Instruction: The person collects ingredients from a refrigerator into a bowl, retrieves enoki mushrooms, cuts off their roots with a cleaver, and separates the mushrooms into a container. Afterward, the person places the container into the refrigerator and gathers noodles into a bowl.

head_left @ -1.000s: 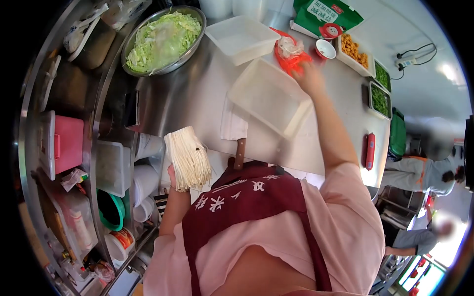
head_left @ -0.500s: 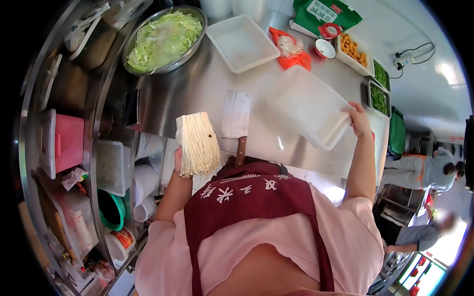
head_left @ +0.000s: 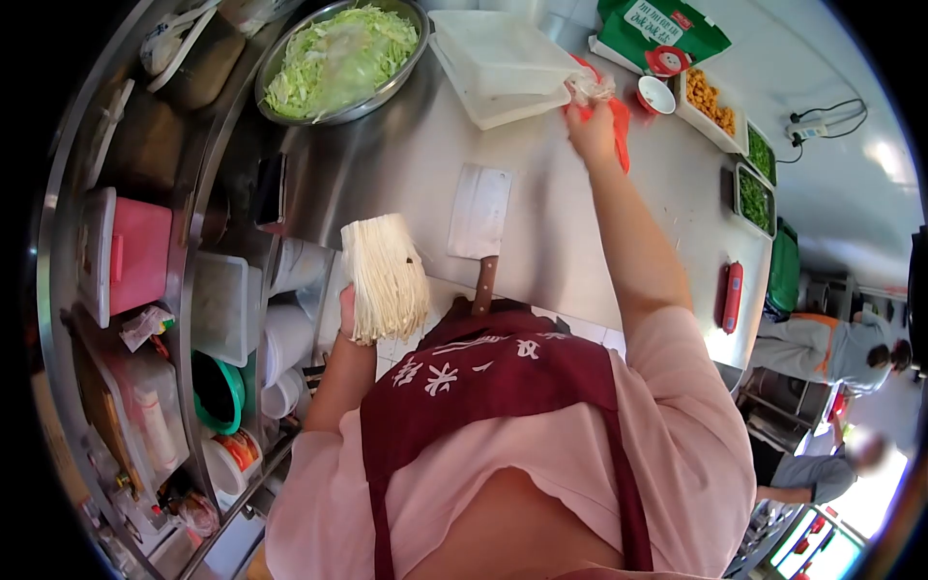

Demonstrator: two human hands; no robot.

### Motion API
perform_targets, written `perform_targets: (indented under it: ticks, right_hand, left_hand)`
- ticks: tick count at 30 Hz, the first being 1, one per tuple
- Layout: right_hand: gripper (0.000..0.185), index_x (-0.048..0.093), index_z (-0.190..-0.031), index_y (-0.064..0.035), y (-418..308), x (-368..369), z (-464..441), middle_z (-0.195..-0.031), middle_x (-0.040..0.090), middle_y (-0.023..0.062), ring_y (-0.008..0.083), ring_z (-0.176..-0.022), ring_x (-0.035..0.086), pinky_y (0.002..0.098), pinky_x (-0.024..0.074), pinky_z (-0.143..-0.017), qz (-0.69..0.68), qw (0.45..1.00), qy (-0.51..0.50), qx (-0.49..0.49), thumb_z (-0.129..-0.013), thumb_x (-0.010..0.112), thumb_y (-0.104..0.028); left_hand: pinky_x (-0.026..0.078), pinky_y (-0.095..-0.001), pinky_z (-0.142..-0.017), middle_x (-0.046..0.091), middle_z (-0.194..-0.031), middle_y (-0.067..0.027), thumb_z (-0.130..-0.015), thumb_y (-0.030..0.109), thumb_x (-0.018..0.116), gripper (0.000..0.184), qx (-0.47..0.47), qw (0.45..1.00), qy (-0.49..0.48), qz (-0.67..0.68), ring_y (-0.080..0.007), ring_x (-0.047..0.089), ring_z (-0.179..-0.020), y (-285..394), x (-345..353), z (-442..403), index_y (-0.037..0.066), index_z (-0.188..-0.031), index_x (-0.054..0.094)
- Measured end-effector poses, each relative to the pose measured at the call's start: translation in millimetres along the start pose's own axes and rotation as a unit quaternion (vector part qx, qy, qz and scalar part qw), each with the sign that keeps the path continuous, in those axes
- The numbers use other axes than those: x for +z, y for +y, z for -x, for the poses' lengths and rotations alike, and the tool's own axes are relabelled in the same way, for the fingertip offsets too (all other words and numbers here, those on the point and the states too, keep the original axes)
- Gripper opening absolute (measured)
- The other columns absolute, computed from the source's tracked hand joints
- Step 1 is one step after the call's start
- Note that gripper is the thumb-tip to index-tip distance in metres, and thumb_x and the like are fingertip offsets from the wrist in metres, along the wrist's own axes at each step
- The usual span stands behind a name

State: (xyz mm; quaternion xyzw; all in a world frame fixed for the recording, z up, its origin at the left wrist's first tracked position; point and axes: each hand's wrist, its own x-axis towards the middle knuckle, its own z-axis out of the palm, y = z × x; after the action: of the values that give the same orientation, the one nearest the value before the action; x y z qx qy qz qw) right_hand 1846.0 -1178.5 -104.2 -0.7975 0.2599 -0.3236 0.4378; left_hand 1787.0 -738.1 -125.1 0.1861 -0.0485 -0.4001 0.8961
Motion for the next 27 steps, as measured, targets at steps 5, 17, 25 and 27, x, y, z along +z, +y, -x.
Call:
perform_targets:
  ticks: [5, 17, 25, 27]
  right_hand:
    - [0.032, 0.058, -0.113, -0.0173, -10.4, -13.6, 162.1, -0.089, 0.066, 0.0132, 0.0327, -0.084, 0.062, 0.0403, 0.0489, -0.077, 0.114, 0.817, -0.563, -0.052, -0.087, 0.053, -0.036]
    - [0.034, 0.055, -0.110, -0.0160, 22.8, -64.7, 215.8, -0.100, 0.060, 0.0161, 0.0343, -0.085, 0.061, 0.0418, 0.0500, -0.075, 0.287, 0.876, -0.387, 0.030, -0.076, 0.056, -0.019]
    - [0.055, 0.040, -0.125, -0.0051, 20.2, -179.9, 200.7, -0.092, 0.059, 0.0125, 0.0183, -0.079, 0.060, 0.0310, 0.0488, -0.069, 0.051, 0.926, -0.258, 0.271, -0.073, 0.059, -0.009]
    - [0.053, 0.040, -0.124, -0.0040, 17.1, -194.7, 211.1, -0.091, 0.058, 0.0112, 0.0165, -0.080, 0.060, 0.0292, 0.0487, -0.069, 0.085, 0.960, -0.177, 0.200, -0.074, 0.058, -0.008]
  left_hand:
    - [0.045, -0.0444, -0.094, 0.051, -0.127, -0.0180, -0.087, 0.037, 0.038, 0.059, 0.007, 0.999, 0.040, 0.013, -0.0319, 0.053, -0.113, 2.1, -21.2, 10.6, -0.001, -0.132, 0.040]
    - [0.045, -0.0406, -0.094, 0.054, -0.123, -0.0177, -0.086, 0.034, 0.045, 0.058, -0.101, 0.986, 0.110, -0.079, -0.0296, 0.056, -0.110, 0.7, -35.5, -45.7, -0.005, -0.129, 0.043]
    - [0.045, -0.0332, -0.091, 0.050, -0.128, -0.0132, -0.084, 0.023, 0.058, 0.061, -0.314, 0.885, -0.020, -0.343, -0.0200, 0.054, -0.112, 5.2, -10.9, -159.3, 0.000, -0.135, 0.035]
    - [0.044, -0.0336, -0.092, 0.048, -0.130, -0.0134, -0.082, 0.023, 0.061, 0.066, -0.308, 0.829, -0.049, -0.465, -0.0204, 0.052, -0.113, -2.1, 11.4, -186.4, 0.002, -0.137, 0.032]
